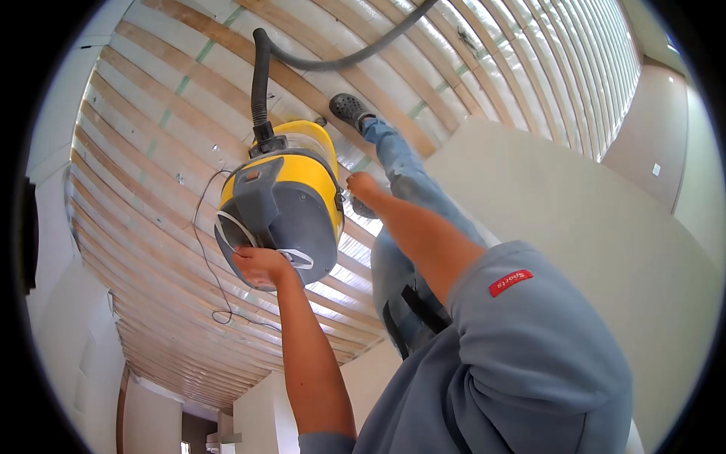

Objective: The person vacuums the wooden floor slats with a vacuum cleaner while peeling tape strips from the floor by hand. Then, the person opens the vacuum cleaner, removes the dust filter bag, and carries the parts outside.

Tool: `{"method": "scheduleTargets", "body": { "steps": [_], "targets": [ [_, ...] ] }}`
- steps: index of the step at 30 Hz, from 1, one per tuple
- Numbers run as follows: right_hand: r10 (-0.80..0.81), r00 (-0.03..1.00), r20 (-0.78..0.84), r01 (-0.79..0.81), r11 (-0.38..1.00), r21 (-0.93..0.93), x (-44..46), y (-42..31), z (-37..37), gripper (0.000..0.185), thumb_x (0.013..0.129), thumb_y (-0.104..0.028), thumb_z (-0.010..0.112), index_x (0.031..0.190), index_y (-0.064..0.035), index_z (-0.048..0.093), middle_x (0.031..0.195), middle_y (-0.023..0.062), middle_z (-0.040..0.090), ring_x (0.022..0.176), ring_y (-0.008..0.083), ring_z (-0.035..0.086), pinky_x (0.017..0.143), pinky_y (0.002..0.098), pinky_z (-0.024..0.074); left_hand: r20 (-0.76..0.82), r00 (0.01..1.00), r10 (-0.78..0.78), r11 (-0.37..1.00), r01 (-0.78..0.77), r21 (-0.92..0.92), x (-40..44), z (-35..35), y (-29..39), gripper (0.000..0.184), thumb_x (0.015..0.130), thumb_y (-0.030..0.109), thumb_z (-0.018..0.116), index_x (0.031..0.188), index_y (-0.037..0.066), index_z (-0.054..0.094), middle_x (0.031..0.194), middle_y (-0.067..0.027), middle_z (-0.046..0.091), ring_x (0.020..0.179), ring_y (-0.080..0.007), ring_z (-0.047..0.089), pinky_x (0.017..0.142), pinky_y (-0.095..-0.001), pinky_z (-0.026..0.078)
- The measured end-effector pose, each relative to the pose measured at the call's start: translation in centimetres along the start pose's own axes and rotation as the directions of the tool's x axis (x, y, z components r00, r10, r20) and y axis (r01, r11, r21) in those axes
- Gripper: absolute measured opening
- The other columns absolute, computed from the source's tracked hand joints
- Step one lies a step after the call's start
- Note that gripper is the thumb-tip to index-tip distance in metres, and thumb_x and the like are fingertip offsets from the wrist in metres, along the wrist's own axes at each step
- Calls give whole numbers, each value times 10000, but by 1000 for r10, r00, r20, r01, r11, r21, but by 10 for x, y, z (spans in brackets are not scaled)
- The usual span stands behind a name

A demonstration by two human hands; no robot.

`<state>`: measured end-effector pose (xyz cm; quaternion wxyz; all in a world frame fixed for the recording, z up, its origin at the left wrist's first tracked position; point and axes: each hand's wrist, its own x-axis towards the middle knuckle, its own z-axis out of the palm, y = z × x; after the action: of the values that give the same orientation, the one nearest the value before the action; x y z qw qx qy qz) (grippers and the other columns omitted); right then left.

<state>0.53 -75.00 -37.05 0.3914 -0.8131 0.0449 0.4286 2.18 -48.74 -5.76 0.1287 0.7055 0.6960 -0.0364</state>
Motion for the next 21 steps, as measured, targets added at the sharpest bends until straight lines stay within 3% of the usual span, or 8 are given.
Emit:
{"method": "scheduleTargets", "body": {
  "steps": [1,3,5,6,12,15,18,21],
  "targets": [
    [-194,980,39,197,976,-93,-5,4,5,149,912,-106,559,913,3,661,792,69,657,749,176,659,625,303,515,-1,1000,8,1000,-8,-5,-1,0,-1,398,1059,296,366,1056,2,633,994,-207,699,890,-407,665,813,-481,520],
    [116,993,30,-120,964,238,-4,-8,17,143,921,-145,574,899,-24,649,757,57,620,701,179,621,609,303,503,-7,1000,-7,999,8,49,-1,0,-1,415,1060,316,351,1072,20,640,1016,-190,705,916,-401,671,853,-480,520],
    [419,905,73,-401,785,471,-26,-73,2,155,930,-184,578,895,-48,645,727,40,584,641,173,578,583,301,482,0,1000,-19,1000,19,22,0,-2,6,421,1061,326,344,1079,30,643,1020,-184,707,926,-396,675,858,-479,527],
    [454,891,22,-379,716,586,-29,-81,4,180,909,-198,591,839,-45,655,706,53,592,608,173,563,558,319,460,14,999,-42,999,42,28,-1,-4,5,427,1061,335,338,1086,40,646,1024,-177,709,935,-392,679,864,-477,533],
    [179,970,-167,-124,948,293,-14,-56,20,264,884,-194,589,721,1,660,673,88,615,584,194,559,530,337,417,47,999,-20,999,18,28,1,-8,5,428,1061,338,329,1132,56,643,1077,-172,703,987,-381,678,886,-481,532],
    [187,969,-159,-147,961,232,-15,-68,20,270,891,-183,583,710,2,657,679,96,617,591,206,563,534,352,406,85,996,-34,999,32,23,2,-11,4,440,1061,333,316,1167,54,639,1130,-179,693,1020,-383,669,924,-489,513],
    [446,890,-101,-363,824,436,-26,-95,12,268,935,-179,551,795,6,685,738,102,630,677,212,587,610,337,433,79,997,-16,999,13,34,4,-9,3,438,1062,327,316,1164,46,638,1114,-184,696,999,-385,675,903,-486,526],
    [432,900,-48,-362,806,469,-27,-93,17,293,958,-215,514,877,4,689,808,92,638,750,200,585,663,327,433,17,999,42,997,-43,70,9,0,-5,408,1058,323,344,1093,44,640,1018,-179,705,912,-387,684,809,-486,543]
  ]
}}
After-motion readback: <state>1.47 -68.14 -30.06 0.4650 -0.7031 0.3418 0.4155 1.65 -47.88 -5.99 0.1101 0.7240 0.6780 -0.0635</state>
